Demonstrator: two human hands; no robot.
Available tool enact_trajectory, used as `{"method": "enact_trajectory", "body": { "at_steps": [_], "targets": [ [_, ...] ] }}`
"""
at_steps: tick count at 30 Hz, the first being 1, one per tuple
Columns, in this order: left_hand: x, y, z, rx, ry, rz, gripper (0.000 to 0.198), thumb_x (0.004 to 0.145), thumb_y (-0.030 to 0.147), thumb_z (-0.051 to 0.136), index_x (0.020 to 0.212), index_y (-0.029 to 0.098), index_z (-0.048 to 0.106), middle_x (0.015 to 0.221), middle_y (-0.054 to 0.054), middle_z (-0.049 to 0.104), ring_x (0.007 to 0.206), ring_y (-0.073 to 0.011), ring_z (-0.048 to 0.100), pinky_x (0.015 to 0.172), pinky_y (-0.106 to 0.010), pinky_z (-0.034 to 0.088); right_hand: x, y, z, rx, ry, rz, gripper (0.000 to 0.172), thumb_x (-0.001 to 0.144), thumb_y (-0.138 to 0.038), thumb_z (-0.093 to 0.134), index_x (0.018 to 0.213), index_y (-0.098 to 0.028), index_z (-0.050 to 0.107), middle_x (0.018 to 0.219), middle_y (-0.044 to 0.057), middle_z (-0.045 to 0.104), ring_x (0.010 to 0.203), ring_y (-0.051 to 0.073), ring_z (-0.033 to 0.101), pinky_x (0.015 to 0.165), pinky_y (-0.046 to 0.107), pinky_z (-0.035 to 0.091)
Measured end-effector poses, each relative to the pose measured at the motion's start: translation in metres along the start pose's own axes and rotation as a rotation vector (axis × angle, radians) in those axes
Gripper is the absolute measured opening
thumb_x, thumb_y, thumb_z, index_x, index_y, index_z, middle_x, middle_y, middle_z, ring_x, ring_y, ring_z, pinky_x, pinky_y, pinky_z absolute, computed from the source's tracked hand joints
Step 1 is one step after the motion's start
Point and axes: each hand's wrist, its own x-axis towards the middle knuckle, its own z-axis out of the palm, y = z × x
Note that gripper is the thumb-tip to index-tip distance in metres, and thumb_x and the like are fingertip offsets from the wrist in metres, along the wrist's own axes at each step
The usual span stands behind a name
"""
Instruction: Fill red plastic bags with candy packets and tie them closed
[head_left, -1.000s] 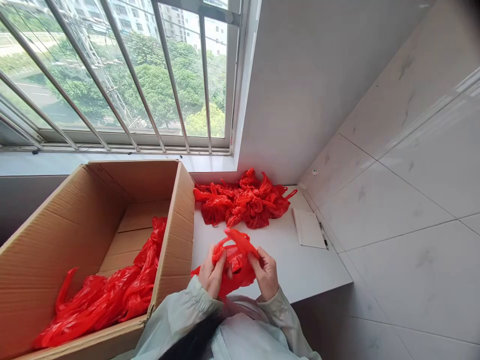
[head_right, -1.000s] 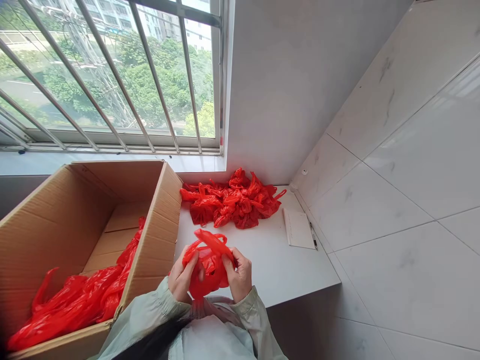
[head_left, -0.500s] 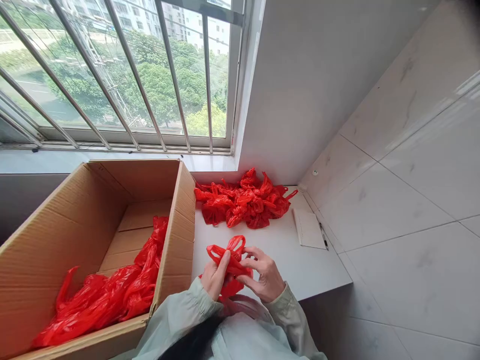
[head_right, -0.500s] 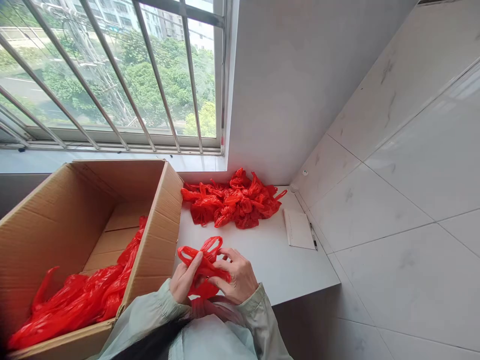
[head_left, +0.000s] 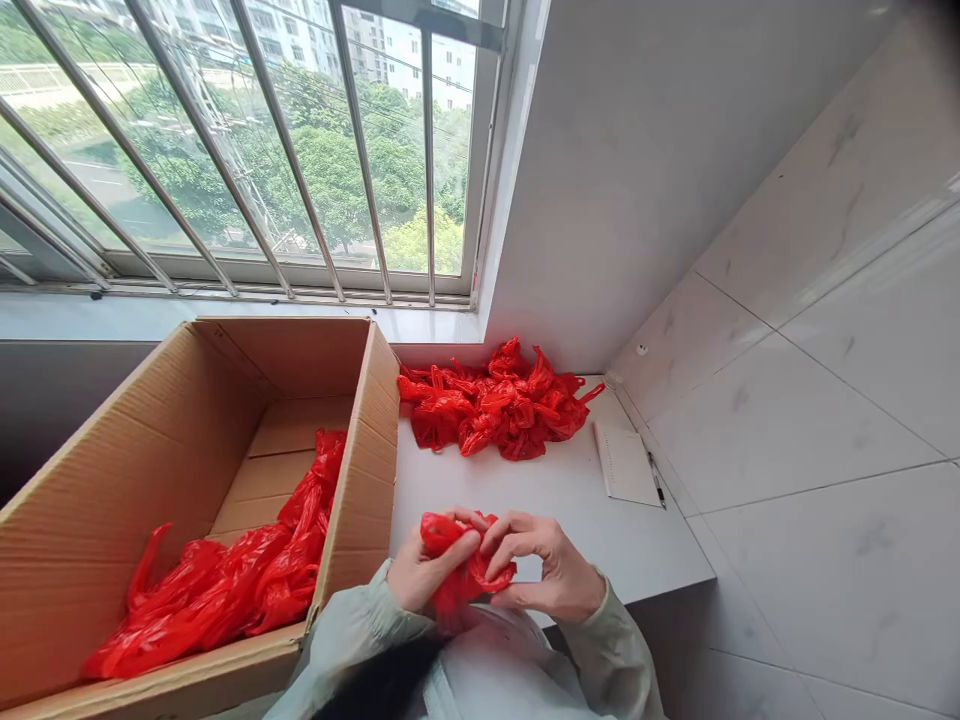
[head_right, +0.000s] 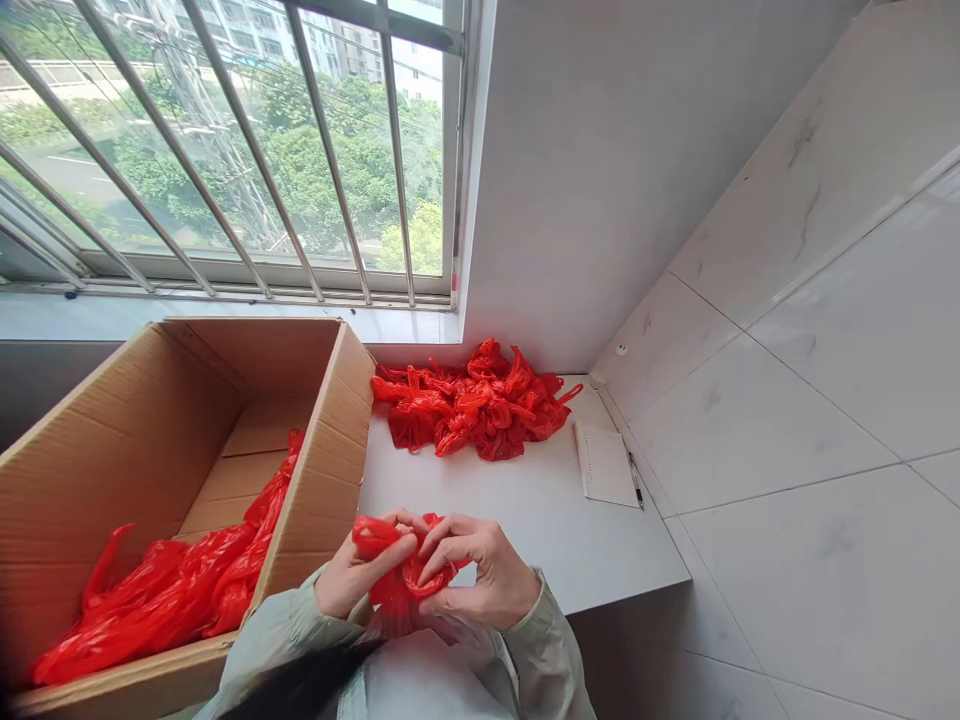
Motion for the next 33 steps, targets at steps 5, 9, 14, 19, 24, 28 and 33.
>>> {"method": "enact_trajectory", "body": {
  "at_steps": [5, 9, 14, 19, 24, 28, 33],
  "targets": [
    [-0.011, 0.0, 0.003, 0.52, -0.083, 0.222, 0.017, 0.08, 0.03, 0.061, 0.074, 0.019, 0.05, 0.067, 0.002, 0.058, 0.057, -0.0107, 0.048, 0.057, -0.023, 0.036, 0.001, 0.007, -0.01, 0.13, 0.102, 0.049, 0.027, 0.085, -0.047, 0.069, 0.084, -0.022, 0.077, 0.093, 0.006, 0.073, 0.087, 0.017, 0.067, 0.084, 0.03, 0.051],
    [-0.009, 0.002, 0.005, 1.18, 0.021, 0.761, 0.02, 0.089, 0.016, 0.041, 0.071, 0.02, 0.049, 0.063, 0.002, 0.058, 0.052, -0.0122, 0.046, 0.065, -0.03, 0.033, 0.018, 0.024, 0.006, 0.167, 0.083, 0.181, 0.045, 0.099, -0.052, 0.043, 0.101, -0.02, 0.074, 0.096, 0.006, 0.072, 0.09, 0.017, 0.065, 0.088, 0.031, 0.049],
    [-0.011, 0.014, -0.002, 1.396, 0.287, 0.998, 0.036, 0.098, 0.008, 0.031, 0.071, 0.018, 0.051, 0.082, -0.002, 0.069, 0.06, -0.0121, 0.051, 0.071, -0.031, 0.035, 0.025, 0.033, 0.021, 0.307, -0.106, 0.24, 0.042, 0.089, -0.05, 0.06, 0.118, -0.019, 0.068, 0.096, 0.004, 0.069, 0.085, 0.015, 0.061, 0.079, 0.027, 0.05],
    [-0.019, 0.017, -0.002, 1.292, 0.335, 0.922, 0.039, 0.101, 0.012, 0.029, 0.07, 0.019, 0.052, 0.087, -0.004, 0.067, 0.063, -0.0134, 0.051, 0.064, -0.026, 0.041, 0.027, 0.025, 0.022, 0.129, -0.01, 0.168, 0.017, 0.085, -0.025, 0.063, 0.094, -0.018, 0.076, 0.077, 0.0, 0.067, 0.064, 0.01, 0.054, 0.059, 0.021, 0.042],
    [-0.023, 0.017, -0.007, 1.356, 0.228, 0.884, 0.032, 0.103, 0.025, 0.034, 0.08, 0.018, 0.054, 0.088, -0.006, 0.061, 0.063, -0.0132, 0.054, 0.063, -0.025, 0.047, 0.022, 0.004, 0.01, -0.29, 0.411, -0.034, 0.017, 0.087, -0.014, 0.06, 0.085, -0.021, 0.074, 0.082, 0.001, 0.073, 0.078, 0.014, 0.064, 0.074, 0.024, 0.048],
    [-0.031, 0.021, -0.02, 1.389, 0.294, 0.888, 0.037, 0.103, 0.032, 0.028, 0.083, 0.016, 0.054, 0.106, -0.015, 0.057, 0.092, -0.0227, 0.06, 0.081, -0.035, 0.05, 0.013, 0.0, -0.008, -0.452, 0.522, -0.068, 0.015, 0.09, -0.018, 0.06, 0.088, -0.024, 0.074, 0.084, 0.001, 0.074, 0.078, 0.014, 0.066, 0.071, 0.023, 0.05],
    [-0.045, 0.021, -0.036, 1.44, 0.33, 0.772, 0.027, 0.101, 0.022, 0.034, 0.084, 0.017, 0.055, 0.098, -0.01, 0.061, 0.088, -0.0219, 0.059, 0.082, -0.037, 0.046, 0.012, 0.038, -0.022, -0.401, 0.628, 0.111, 0.015, 0.087, -0.027, 0.06, 0.085, -0.022, 0.074, 0.079, 0.002, 0.072, 0.065, 0.014, 0.063, 0.063, 0.026, 0.05]
  ]
}}
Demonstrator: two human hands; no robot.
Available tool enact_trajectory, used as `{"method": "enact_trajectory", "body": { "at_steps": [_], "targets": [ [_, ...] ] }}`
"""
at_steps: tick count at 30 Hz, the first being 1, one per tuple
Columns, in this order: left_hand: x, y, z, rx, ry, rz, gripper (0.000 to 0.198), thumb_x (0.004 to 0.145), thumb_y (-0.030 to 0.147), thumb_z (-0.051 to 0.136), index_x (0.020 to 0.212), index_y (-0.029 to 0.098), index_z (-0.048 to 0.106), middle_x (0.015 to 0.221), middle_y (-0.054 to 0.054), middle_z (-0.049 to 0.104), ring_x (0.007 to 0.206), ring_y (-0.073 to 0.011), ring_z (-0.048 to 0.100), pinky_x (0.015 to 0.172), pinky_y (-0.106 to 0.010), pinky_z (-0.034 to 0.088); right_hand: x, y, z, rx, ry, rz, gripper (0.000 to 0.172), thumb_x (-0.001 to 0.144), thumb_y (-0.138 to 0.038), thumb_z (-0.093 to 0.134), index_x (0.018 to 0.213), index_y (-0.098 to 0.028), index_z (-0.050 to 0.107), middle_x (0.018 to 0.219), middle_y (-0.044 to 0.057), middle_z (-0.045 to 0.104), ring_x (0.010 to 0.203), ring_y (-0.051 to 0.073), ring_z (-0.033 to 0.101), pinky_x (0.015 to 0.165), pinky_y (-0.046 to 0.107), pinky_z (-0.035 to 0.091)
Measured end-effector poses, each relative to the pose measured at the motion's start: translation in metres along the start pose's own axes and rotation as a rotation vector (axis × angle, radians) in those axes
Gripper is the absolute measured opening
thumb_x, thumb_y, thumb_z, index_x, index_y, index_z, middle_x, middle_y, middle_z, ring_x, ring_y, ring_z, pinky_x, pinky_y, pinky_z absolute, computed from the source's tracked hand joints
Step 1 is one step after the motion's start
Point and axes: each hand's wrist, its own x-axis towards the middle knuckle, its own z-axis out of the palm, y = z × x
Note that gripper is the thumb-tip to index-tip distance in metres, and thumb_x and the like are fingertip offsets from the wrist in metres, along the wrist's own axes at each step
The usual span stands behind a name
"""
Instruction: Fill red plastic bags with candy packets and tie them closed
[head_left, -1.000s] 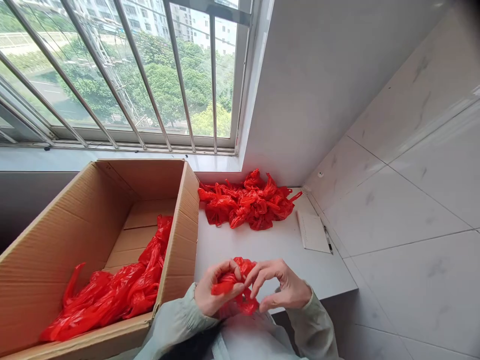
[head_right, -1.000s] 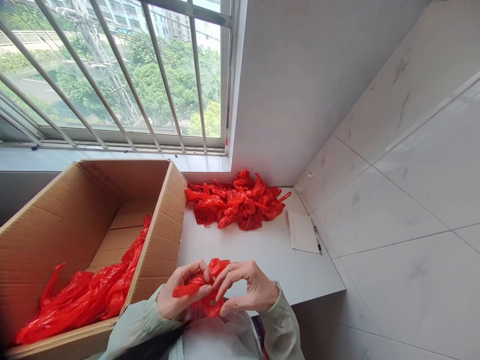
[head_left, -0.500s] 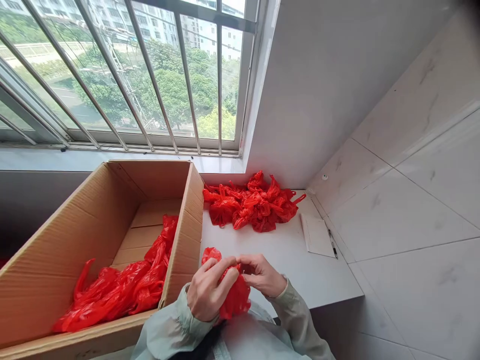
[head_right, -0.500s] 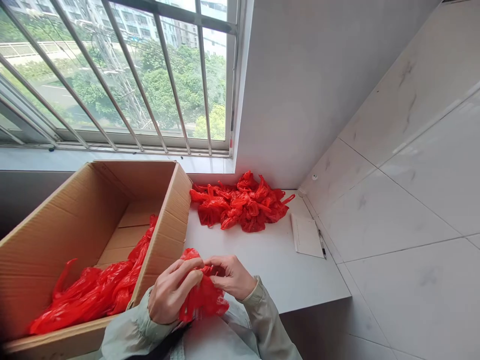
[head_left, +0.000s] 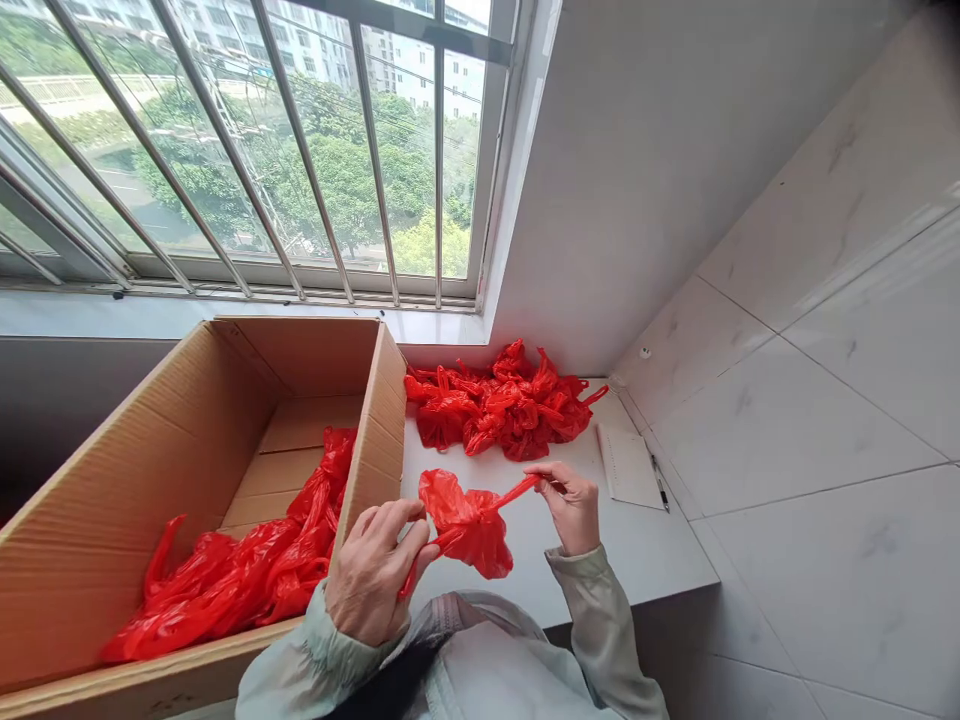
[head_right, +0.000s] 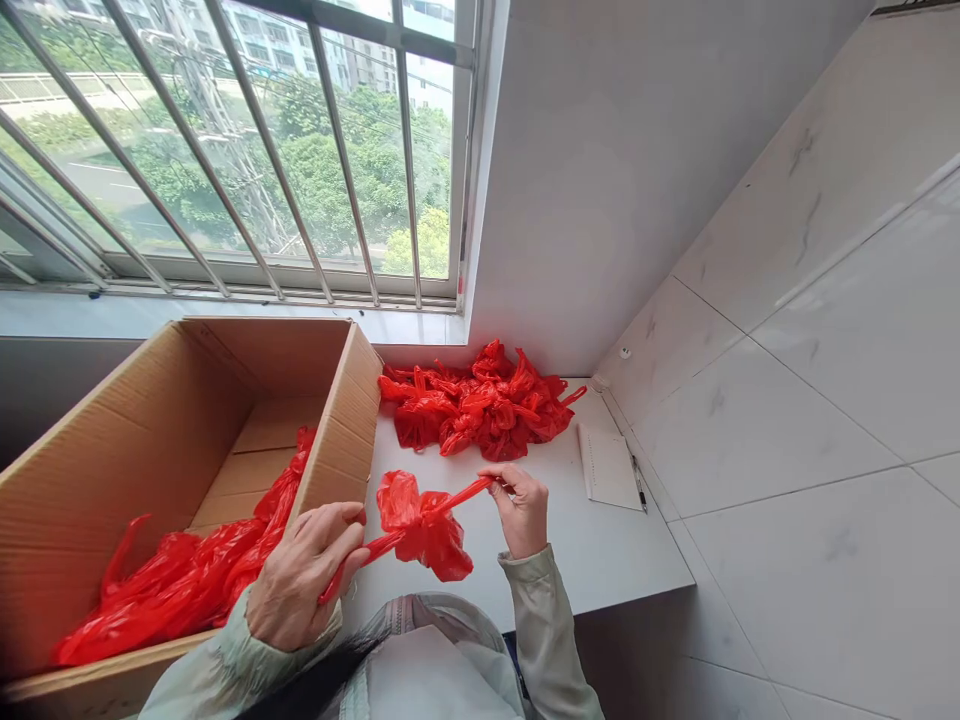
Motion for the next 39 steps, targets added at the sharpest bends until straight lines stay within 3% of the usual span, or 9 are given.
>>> {"method": "enact_trajectory", "body": {
  "at_steps": [5, 10, 15, 17, 20, 24, 29, 35, 39],
  "targets": [
    [-0.026, -0.007, -0.001, -0.198, -0.134, -0.26, 0.036, 0.102, 0.026, 0.03, 0.079, 0.02, 0.058, 0.08, -0.002, 0.059, 0.069, -0.0141, 0.056, 0.07, -0.026, 0.044, -0.003, 0.057, 0.008, 0.093, -0.026, 0.358, 0.033, 0.081, -0.047, 0.06, 0.086, -0.018, 0.074, 0.072, 0.003, 0.067, 0.061, 0.015, 0.058, 0.064, 0.031, 0.052],
    [-0.023, -0.009, -0.018, -0.734, -0.267, -0.525, 0.045, 0.102, 0.043, 0.03, 0.077, 0.02, 0.059, 0.077, -0.002, 0.059, 0.072, -0.0154, 0.059, 0.069, -0.025, 0.048, -0.01, 0.063, -0.02, 0.096, -0.542, 0.482, 0.046, 0.063, -0.038, 0.077, 0.104, -0.017, 0.075, 0.096, 0.009, 0.073, 0.078, 0.021, 0.066, 0.069, 0.034, 0.053],
    [0.001, 0.009, -0.024, -0.972, -0.32, -0.458, 0.047, 0.1, 0.051, 0.035, 0.078, 0.02, 0.063, 0.081, -0.004, 0.062, 0.079, -0.0175, 0.059, 0.079, -0.028, 0.048, -0.02, 0.016, 0.002, -0.012, -0.858, 0.261, 0.091, 0.052, -0.034, 0.089, 0.136, -0.026, 0.056, 0.135, 0.01, 0.059, 0.121, 0.028, 0.054, 0.103, 0.043, 0.041],
    [0.004, 0.017, -0.022, -0.999, -0.306, -0.403, 0.046, 0.1, 0.05, 0.036, 0.078, 0.018, 0.062, 0.084, -0.005, 0.061, 0.08, -0.0172, 0.058, 0.079, -0.028, 0.047, -0.028, -0.004, 0.03, 0.051, -0.898, 0.104, 0.075, 0.056, -0.032, 0.087, 0.127, -0.023, 0.062, 0.122, 0.007, 0.066, 0.108, 0.024, 0.059, 0.098, 0.036, 0.044],
    [-0.003, 0.02, -0.019, -0.964, -0.258, -0.387, 0.036, 0.094, 0.052, 0.049, 0.086, 0.018, 0.057, 0.085, -0.004, 0.059, 0.078, -0.017, 0.056, 0.073, -0.029, 0.049, -0.038, -0.029, 0.059, -0.01, -0.813, 0.009, 0.009, 0.081, -0.018, 0.06, 0.087, -0.02, 0.067, 0.079, 0.0, 0.065, 0.072, 0.015, 0.056, 0.07, 0.026, 0.043],
    [-0.021, 0.019, -0.017, -0.642, -0.079, -0.422, 0.064, 0.065, 0.041, 0.084, 0.116, 0.02, 0.053, 0.122, -0.012, 0.055, 0.116, -0.0288, 0.053, 0.098, -0.042, 0.048, -0.036, -0.059, 0.053, -0.154, -0.765, -0.187, 0.019, 0.084, -0.009, 0.045, 0.078, -0.019, 0.06, 0.075, 0.001, 0.059, 0.067, 0.014, 0.05, 0.063, 0.025, 0.037],
    [-0.027, 0.012, -0.029, -0.482, -0.061, -0.301, 0.058, 0.083, 0.02, 0.064, 0.137, 0.023, 0.045, 0.111, -0.009, 0.066, 0.098, -0.0215, 0.066, 0.085, -0.03, 0.056, -0.025, -0.104, 0.048, -0.183, -0.748, -0.525, 0.03, 0.097, -0.019, 0.04, 0.086, -0.023, 0.068, 0.081, 0.005, 0.065, 0.073, 0.018, 0.053, 0.065, 0.028, 0.039],
    [-0.022, -0.026, -0.105, -0.302, -0.021, -0.539, 0.018, 0.081, 0.034, 0.062, 0.093, 0.021, 0.067, 0.085, -0.002, 0.075, 0.072, -0.0191, 0.069, 0.067, -0.026, 0.056, -0.018, -0.135, 0.07, 0.029, -0.321, -0.49, 0.024, 0.096, -0.02, 0.054, 0.116, -0.027, 0.065, 0.091, 0.003, 0.07, 0.08, 0.017, 0.062, 0.073, 0.028, 0.049],
    [-0.024, -0.067, -0.151, 0.001, 0.175, -0.918, 0.039, 0.073, 0.059, 0.065, 0.09, 0.023, 0.066, 0.077, -0.001, 0.072, 0.068, -0.0224, 0.065, 0.065, -0.032, 0.049, -0.009, -0.123, 0.066, 0.028, -0.242, -0.446, 0.017, 0.095, -0.021, 0.056, 0.105, -0.026, 0.069, 0.087, 0.003, 0.071, 0.078, 0.017, 0.065, 0.072, 0.028, 0.051]
  ]
}}
